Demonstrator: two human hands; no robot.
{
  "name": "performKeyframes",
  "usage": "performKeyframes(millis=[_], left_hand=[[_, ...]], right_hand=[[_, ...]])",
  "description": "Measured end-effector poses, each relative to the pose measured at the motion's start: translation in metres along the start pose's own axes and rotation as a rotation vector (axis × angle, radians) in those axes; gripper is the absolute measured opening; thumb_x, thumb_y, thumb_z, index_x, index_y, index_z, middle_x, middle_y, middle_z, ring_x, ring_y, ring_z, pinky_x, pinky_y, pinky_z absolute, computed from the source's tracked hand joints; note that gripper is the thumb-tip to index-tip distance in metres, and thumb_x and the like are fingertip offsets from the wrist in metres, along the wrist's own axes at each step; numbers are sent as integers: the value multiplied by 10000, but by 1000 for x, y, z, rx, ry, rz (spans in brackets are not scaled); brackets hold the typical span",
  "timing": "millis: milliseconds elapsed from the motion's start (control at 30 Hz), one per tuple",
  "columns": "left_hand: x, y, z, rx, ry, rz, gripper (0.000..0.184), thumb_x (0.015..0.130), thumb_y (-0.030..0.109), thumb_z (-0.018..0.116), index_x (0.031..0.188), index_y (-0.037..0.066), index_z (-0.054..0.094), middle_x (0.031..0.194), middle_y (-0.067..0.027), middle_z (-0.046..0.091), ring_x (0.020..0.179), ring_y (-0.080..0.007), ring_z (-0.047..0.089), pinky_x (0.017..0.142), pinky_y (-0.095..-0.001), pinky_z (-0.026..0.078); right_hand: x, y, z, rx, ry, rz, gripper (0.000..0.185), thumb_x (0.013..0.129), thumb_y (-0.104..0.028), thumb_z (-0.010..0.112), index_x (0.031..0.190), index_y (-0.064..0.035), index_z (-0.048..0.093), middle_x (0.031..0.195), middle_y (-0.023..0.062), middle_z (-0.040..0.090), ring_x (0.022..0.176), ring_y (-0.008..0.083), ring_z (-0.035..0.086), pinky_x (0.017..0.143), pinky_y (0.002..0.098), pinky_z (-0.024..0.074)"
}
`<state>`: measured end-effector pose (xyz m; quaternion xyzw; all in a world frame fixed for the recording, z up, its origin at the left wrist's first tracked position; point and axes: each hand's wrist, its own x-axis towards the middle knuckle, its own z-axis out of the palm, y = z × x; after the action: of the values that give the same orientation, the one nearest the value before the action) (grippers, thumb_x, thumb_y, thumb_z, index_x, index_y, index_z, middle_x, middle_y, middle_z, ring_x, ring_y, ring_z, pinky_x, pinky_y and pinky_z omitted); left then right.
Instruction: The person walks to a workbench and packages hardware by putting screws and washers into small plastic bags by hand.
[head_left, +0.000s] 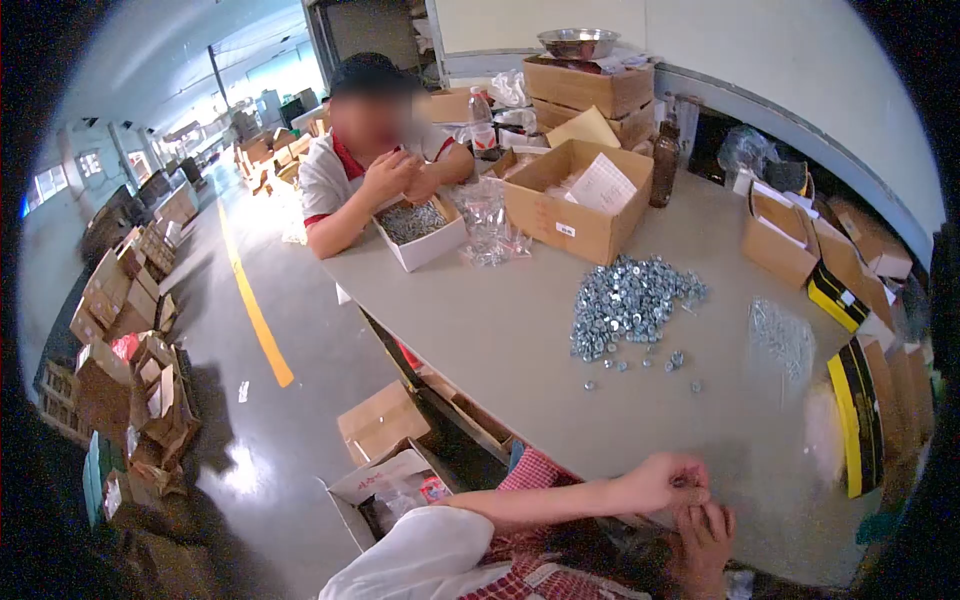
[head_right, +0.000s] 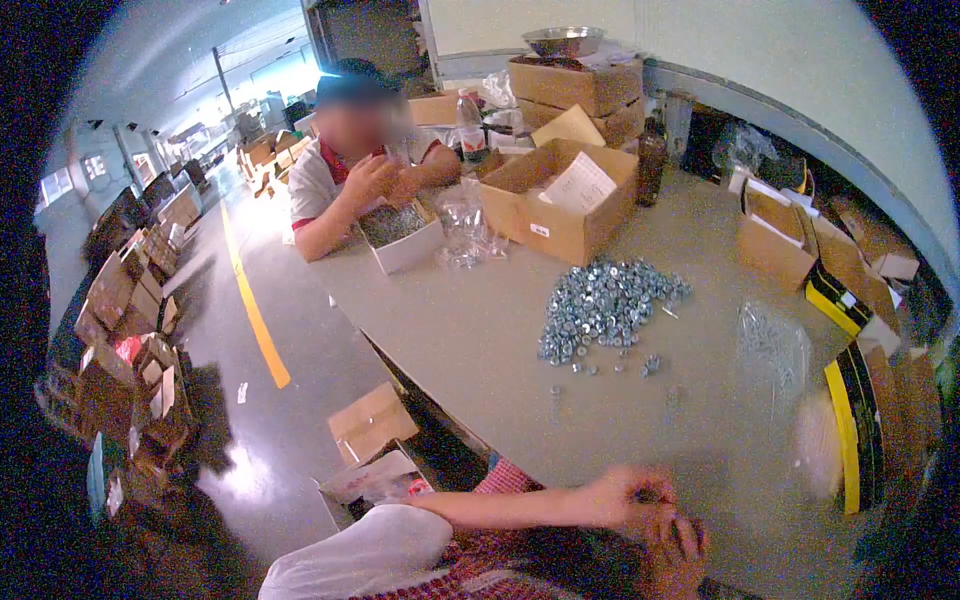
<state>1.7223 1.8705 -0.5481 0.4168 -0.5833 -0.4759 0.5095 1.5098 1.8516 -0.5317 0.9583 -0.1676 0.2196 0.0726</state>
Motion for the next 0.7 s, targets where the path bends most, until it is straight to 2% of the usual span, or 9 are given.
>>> performKeyframes(millis=[67, 167, 267, 367, 467, 533, 700], left_hand=[[-1, 4, -3, -50, -46, 29, 228, 903, 237, 720, 1001, 47, 641, 925, -58, 673, 878, -146, 609, 794, -330, 502], [-7, 13, -3, -12, -39, 96, 221, 871, 182, 734, 992, 33, 624, 888, -47, 660, 833, -136, 593, 758, -322, 491], [-11, 20, -3, 56, 3, 189, 227, 836, 133, 744, 979, 22, 607, 843, -49, 647, 785, -138, 580, 727, -323, 481], [-17, 24, -3, 86, 9, 220, 234, 817, 123, 743, 978, 16, 611, 843, -82, 645, 784, -174, 590, 739, -348, 482], [-18, 26, -8, 172, -19, 207, 265, 796, 106, 725, 1019, 4, 624, 908, -131, 665, 820, -222, 617, 762, -376, 491], [-18, 18, -9, 217, -41, 245, 326, 774, 97, 703, 1076, -1, 631, 991, -175, 676, 876, -276, 644, 792, -405, 505], [-19, 18, -12, 194, -12, 209, 325, 778, 77, 678, 1090, -3, 639, 1027, -200, 677, 915, -335, 660, 791, -423, 506]], right_hand=[[1, 4, -13, 184, -152, 110, 273, 848, -199, 656, 1048, -22, 715, 1212, 136, 660, 1195, 378, 549, 1028, 512, 396], [14, 12, -25, 755, 91, 408, 221, 839, -106, 635, 1027, -39, 730, 1152, 165, 688, 1091, 348, 633, 986, 466, 466], [50, 10, -58, 583, 184, 274, 275, 784, -102, 662, 1045, -57, 737, 1296, 196, 623, 1244, 389, 543, 1068, 501, 391], [73, 8, -68, 522, 68, 104, 275, 762, -91, 666, 1027, -61, 732, 1397, 196, 554, 1330, 407, 460, 1118, 523, 325], [90, 12, -58, 404, -2, -85, 219, 759, -94, 663, 969, -68, 719, 1415, 177, 545, 1350, 412, 433, 1130, 536, 305], [95, 13, -57, 395, -31, -116, 169, 767, -100, 666, 929, -71, 702, 1407, 174, 550, 1354, 408, 429, 1133, 537, 302], [98, 16, -52, 399, -90, -73, 112, 776, -113, 682, 878, -69, 679, 1403, 158, 554, 1358, 402, 424, 1130, 554, 302]])
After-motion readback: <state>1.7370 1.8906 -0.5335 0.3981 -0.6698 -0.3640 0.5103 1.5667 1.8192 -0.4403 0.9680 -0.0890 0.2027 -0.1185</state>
